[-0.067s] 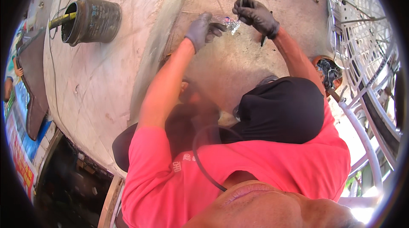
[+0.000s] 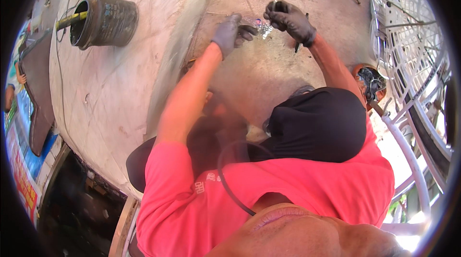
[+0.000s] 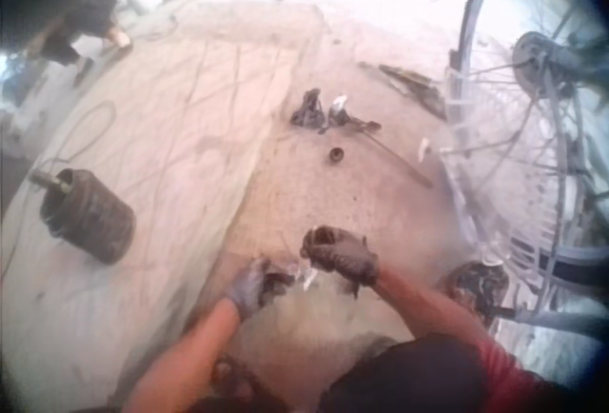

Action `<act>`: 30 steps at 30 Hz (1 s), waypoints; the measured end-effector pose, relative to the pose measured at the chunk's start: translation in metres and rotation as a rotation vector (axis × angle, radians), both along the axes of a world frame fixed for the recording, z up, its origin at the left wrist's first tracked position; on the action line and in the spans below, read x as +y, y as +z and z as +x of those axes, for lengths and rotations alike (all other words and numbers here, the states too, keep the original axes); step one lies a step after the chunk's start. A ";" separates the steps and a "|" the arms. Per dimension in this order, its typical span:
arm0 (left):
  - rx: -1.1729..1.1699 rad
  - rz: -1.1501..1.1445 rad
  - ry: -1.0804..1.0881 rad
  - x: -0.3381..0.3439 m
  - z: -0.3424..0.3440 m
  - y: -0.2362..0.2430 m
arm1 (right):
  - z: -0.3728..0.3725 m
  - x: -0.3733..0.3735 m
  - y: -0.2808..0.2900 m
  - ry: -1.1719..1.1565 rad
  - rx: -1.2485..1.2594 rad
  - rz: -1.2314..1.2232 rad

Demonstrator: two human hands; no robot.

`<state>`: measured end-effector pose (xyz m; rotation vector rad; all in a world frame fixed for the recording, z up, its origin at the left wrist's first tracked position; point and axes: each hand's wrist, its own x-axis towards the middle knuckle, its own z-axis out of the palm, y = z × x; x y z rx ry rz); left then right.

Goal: The person sits on the ground and handles small bicycle parts, including ball bearings and a hub component. They use a screwdriver to apply grease from a container and then place the bearings into the hub part.

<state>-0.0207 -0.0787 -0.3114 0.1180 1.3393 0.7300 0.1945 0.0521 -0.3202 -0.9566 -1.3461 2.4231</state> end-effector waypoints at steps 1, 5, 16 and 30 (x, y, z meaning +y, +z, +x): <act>0.027 0.049 -0.015 -0.001 0.007 -0.002 | 0.005 -0.002 -0.002 0.014 -0.047 0.028; 0.155 0.097 0.008 -0.002 0.041 0.014 | 0.015 -0.019 0.020 0.030 -0.207 0.114; 0.334 0.115 -0.065 -0.009 0.055 0.025 | 0.024 -0.035 0.005 -0.044 -0.305 0.116; 0.062 0.190 -0.004 -0.016 0.068 0.035 | 0.057 -0.043 0.006 -0.049 -0.123 0.028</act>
